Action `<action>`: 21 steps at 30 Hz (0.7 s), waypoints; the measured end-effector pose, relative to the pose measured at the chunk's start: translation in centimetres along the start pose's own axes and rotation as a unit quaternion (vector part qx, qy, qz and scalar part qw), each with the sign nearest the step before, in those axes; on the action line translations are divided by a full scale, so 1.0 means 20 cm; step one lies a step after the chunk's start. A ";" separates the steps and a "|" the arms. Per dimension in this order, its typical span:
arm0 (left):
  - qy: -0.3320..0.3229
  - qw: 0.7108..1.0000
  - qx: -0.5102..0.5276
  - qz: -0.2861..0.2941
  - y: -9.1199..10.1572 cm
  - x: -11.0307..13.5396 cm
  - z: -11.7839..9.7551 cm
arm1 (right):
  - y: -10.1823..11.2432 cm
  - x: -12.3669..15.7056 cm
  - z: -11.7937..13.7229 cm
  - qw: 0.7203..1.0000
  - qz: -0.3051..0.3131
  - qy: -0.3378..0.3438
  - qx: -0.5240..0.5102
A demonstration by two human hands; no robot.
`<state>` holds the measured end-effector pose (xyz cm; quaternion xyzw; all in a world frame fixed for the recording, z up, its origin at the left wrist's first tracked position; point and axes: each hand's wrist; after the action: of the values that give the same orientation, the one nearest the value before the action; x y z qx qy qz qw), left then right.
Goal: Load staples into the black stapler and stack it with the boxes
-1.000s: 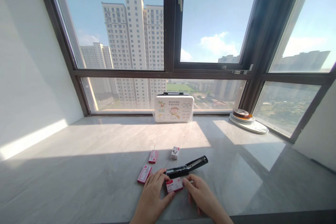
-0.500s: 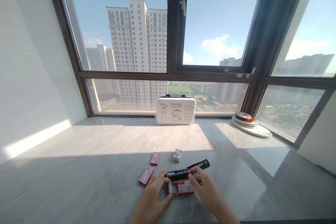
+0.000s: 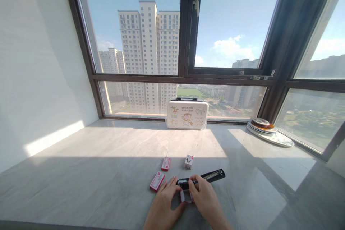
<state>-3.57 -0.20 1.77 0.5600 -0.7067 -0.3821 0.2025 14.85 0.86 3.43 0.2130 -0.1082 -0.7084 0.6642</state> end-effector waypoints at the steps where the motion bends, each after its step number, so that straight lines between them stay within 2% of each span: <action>1: 0.001 1.000 0.001 0.000 0.00 0.00 0.00 | 0.00 0.00 0.00 1.000 0.011 -0.004 -0.006; 4: 0.003 1.000 0.004 0.007 0.00 -0.01 0.00 | -0.04 -0.01 -0.02 0.996 0.048 -0.026 -0.067; 6: 0.005 1.000 0.003 0.012 0.00 -0.01 0.00 | -0.07 -0.02 -0.02 0.995 0.048 -0.027 -0.084; 10: 0.005 1.000 0.002 0.007 -0.01 -0.01 0.01 | -0.09 -0.02 -0.03 1.000 -0.012 0.020 0.014; 12: 0.005 1.000 0.006 0.005 -0.01 -0.01 0.02 | -0.08 -0.01 -0.04 0.999 -0.016 0.024 0.042; 17: 0.011 1.000 0.011 -0.001 -0.02 -0.01 0.02 | -0.09 -0.03 -0.09 0.998 0.021 -0.023 -0.059; 21: 0.005 1.000 0.016 0.000 0.00 -0.01 0.02 | -0.13 -0.06 -0.08 0.998 0.017 0.005 -0.062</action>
<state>-3.73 0.15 1.49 0.5647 -0.7120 -0.3678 0.1970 13.21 2.57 1.08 0.1732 -0.0648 -0.7012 0.6886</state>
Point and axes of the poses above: each hand's wrist, its own x-axis away from the middle knuckle, its own y-axis out of the back of the hand, z = x × y, and after that the axes turned 6 degrees about y, right-handed
